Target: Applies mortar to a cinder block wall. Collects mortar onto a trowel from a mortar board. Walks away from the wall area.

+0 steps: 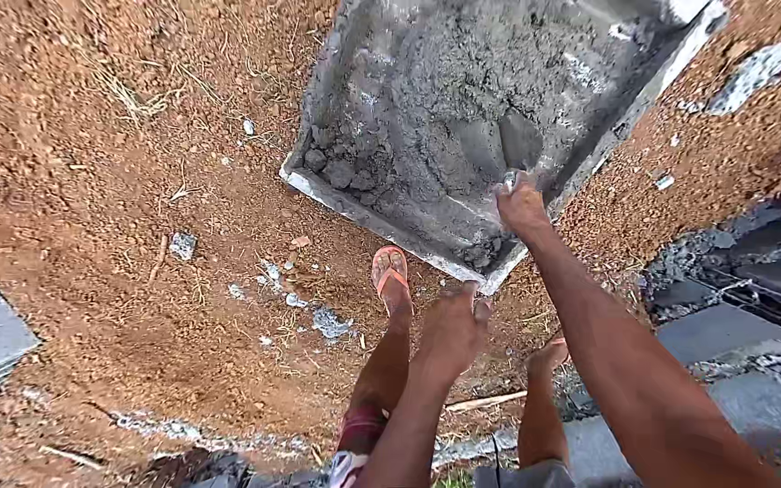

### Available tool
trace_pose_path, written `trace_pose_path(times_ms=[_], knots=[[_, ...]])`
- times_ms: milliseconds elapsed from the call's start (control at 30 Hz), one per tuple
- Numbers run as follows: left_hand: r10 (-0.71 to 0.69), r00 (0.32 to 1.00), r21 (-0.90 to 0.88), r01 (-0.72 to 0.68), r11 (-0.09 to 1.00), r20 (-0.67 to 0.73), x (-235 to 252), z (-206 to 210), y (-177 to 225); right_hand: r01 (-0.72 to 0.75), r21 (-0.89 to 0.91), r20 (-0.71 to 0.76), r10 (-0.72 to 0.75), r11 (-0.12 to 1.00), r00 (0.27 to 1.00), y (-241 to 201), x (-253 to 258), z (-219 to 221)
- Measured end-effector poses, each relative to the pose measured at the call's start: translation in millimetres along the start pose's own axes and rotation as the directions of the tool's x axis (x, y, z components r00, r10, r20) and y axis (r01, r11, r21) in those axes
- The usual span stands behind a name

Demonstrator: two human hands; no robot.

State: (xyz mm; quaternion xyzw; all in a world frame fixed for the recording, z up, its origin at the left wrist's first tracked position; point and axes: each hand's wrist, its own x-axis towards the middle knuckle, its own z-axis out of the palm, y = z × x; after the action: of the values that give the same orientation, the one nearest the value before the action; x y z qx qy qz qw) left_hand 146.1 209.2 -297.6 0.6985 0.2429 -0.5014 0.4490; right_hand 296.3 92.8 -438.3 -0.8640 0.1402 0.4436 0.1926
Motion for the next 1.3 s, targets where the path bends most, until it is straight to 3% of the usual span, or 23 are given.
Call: trace_pose_path(times_ms=[100,200,300,400,533,633,800,967,1100,1300], knots=[[0.025,1.000,-0.041,-0.025,0.999,-0.008,1,-6,4,-0.013,-0.023,-0.070,0.012,1.000,0.998,70,-57,-17],[0.032,0.999,-0.036,-0.033,0.999,-0.028,3,-15,-3,-0.096,-0.050,-0.116,0.090,0.994,0.989,95,-74,-24],[0.011,0.999,-0.012,-0.012,1.000,-0.042,3,-17,-12,-0.133,0.015,-0.121,0.134,0.991,0.984,65,-36,-6],[-0.006,0.999,0.020,0.006,1.000,-0.036,2,-15,-13,-0.042,0.003,-0.064,0.042,0.999,0.997,23,-23,27],[0.010,1.000,0.003,-0.010,1.000,-0.013,3,-17,-11,-0.020,-0.001,0.074,0.020,1.000,0.997,32,-39,48],[0.015,0.999,-0.026,-0.016,1.000,-0.038,3,-20,-15,-0.057,0.177,0.156,0.030,0.982,0.987,32,-29,65],[-0.006,0.999,0.002,0.006,1.000,-0.045,3,-14,-19,-0.157,0.524,0.273,0.009,0.837,0.962,-24,3,79],[-0.033,0.997,0.013,0.034,0.999,-0.064,4,-5,-17,-0.148,0.672,0.364,-0.150,0.726,0.919,-5,-13,60],[-0.082,0.991,0.052,0.088,0.995,-0.102,5,1,-16,-0.031,0.682,0.350,-0.289,0.731,0.891,25,-58,27],[-0.052,0.976,0.061,0.067,0.996,-0.212,3,11,-13,0.090,0.618,0.277,-0.323,0.781,0.905,79,-128,-32]])
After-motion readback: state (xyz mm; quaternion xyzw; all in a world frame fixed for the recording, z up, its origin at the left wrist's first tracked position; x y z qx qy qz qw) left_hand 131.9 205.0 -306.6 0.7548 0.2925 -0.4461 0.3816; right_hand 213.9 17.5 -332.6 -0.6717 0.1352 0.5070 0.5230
